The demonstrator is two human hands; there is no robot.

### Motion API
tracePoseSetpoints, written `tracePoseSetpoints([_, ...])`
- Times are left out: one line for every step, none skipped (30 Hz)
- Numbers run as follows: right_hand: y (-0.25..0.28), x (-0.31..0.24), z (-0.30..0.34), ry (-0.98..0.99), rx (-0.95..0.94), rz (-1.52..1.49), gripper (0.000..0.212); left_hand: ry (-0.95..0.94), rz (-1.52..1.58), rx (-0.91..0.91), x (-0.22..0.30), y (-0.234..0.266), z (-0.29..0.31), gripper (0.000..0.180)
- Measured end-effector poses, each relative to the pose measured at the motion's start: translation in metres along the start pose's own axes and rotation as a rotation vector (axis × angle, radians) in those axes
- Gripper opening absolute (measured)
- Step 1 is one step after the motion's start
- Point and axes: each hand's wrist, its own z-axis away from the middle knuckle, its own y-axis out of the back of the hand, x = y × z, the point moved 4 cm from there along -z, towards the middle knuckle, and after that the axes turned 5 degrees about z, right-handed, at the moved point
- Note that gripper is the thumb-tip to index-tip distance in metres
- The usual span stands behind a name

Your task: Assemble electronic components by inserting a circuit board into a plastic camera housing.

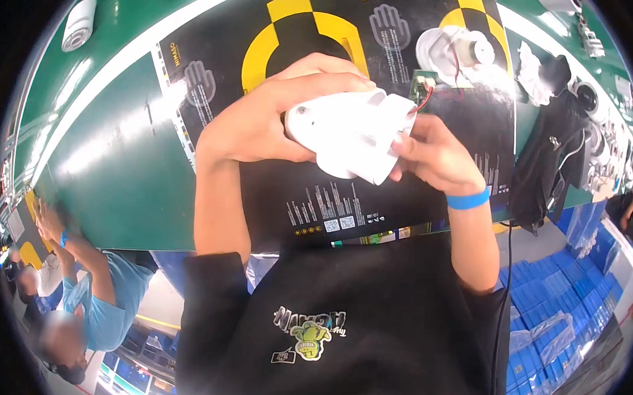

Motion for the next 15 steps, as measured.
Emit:
tracePoseSetpoints([0.003,0.0,-0.006,-0.029,-0.013,-0.038,0.035,-0.006,0.03,-0.013,0.0,-0.003,-0.002,0.073])
tracePoseSetpoints([0.002,-0.004,-0.01,-0.029,-0.003,-0.042,0.035,-0.01,0.036,-0.021,0.001,-0.002,-0.001,0.073])
tracePoseSetpoints([-0.001,-0.01,-0.014,-0.079,0.0,0.031,0.034,-0.005,-0.002,0.011,0.001,0.002,0.001,0.073])
tracePoseSetpoints([-0.004,-0.011,-0.016,-0.13,0.003,0.103,0.034,-0.001,-0.038,0.044,0.001,0.005,0.004,0.073])
tracePoseSetpoints([-0.006,-0.013,-0.018,-0.14,0.019,0.125,0.033,0.003,-0.111,0.057,0.004,0.005,0.004,0.073])
tracePoseSetpoints([-0.005,-0.013,-0.015,-0.144,0.022,0.135,0.033,-0.004,-0.107,0.064,0.002,0.005,0.004,0.073])
tracePoseSetpoints([-0.005,-0.013,-0.011,-0.132,0.03,0.04,0.033,-0.003,-0.042,0.054,-0.001,0.004,0.004,0.073])
tracePoseSetpoints([-0.006,-0.011,-0.006,-0.122,0.037,-0.054,0.034,-0.001,0.023,0.047,-0.003,0.001,0.004,0.073])
tracePoseSetpoints([-0.007,-0.011,0.0,-0.094,0.137,-0.055,0.035,-0.021,0.02,0.016,-0.003,-0.003,0.0,0.073])
tracePoseSetpoints([-0.002,-0.013,-0.003,-0.101,0.134,-0.045,0.035,-0.023,0.024,0.028,-0.003,-0.004,-0.004,0.073])
tracePoseSetpoints([0.0,-0.017,-0.006,-0.073,0.119,0.026,0.035,-0.005,0.03,0.064,-0.002,-0.002,-0.004,0.074])
tracePoseSetpoints([-0.002,-0.022,-0.008,-0.043,0.103,0.097,0.035,0.013,0.035,0.099,-0.002,0.0,-0.004,0.075])
tracePoseSetpoints([-0.007,-0.026,-0.008,-0.067,0.145,0.172,0.036,0.03,0.012,0.116,-0.004,0.002,0.002,0.077])
tracePoseSetpoints([-0.009,-0.033,-0.007,-0.067,0.144,0.182,0.036,0.024,0.011,0.123,-0.009,0.004,0.005,0.077])
tracePoseSetpoints([-0.013,-0.037,-0.006,-0.102,0.107,0.286,0.036,0.012,0.026,0.11,-0.012,0.005,0.008,0.078])
